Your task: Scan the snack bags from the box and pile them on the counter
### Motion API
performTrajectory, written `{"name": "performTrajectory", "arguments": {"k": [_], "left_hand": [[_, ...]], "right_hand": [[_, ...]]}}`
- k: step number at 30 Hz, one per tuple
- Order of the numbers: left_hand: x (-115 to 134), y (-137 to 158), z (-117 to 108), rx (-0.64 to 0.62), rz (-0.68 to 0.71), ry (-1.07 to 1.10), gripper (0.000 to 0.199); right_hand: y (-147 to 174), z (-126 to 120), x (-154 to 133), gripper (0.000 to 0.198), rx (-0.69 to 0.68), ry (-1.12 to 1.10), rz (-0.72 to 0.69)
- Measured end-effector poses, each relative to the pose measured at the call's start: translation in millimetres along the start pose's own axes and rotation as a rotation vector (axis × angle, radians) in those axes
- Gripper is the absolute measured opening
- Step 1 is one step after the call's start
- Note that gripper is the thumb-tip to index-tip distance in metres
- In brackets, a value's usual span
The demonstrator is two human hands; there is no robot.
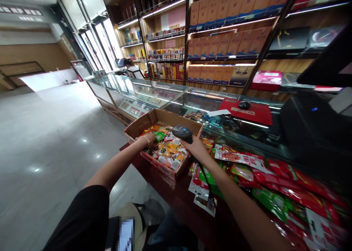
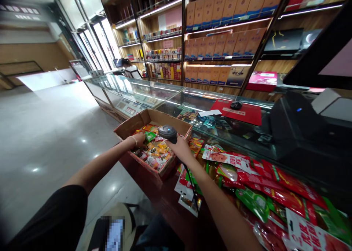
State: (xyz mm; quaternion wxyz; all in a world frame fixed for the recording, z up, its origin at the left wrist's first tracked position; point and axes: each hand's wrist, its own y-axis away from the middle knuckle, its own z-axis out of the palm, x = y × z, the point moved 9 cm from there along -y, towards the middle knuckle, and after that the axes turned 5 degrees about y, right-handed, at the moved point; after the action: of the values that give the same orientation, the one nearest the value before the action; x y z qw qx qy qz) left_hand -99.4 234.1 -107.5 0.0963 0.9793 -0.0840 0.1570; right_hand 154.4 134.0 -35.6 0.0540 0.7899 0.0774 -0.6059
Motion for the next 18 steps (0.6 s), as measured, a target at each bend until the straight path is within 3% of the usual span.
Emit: {"name": "performTrajectory", "arguments": {"k": [6, 10, 13, 16, 18], "left_hand": [[28, 18, -5, -0.007, 0.100, 0.111, 0.038], [38, 25, -48, 0.192, 0.074, 0.323, 0.033], [47, 33, -82, 0.347, 0.096, 0.821, 0.038], [72, 40, -87, 0.285, 0.176, 1.379, 0.044], [90, 44, -84, 0.224, 0.185, 1.597, 0.045]], "right_hand": [[1, -3, -5, 0.029, 0.033, 0.011, -0.044], [12, -14, -12, 0.031, 0.091, -0.015, -0.052], [27, -26, -19, 0.031, 0.130, -0.030, -0.053], [42, -40, -23, 0.031, 0.173, -0.041, -0.046], [51, -51, -23, 0.032, 0.213, -0.072, -0.040]]}}
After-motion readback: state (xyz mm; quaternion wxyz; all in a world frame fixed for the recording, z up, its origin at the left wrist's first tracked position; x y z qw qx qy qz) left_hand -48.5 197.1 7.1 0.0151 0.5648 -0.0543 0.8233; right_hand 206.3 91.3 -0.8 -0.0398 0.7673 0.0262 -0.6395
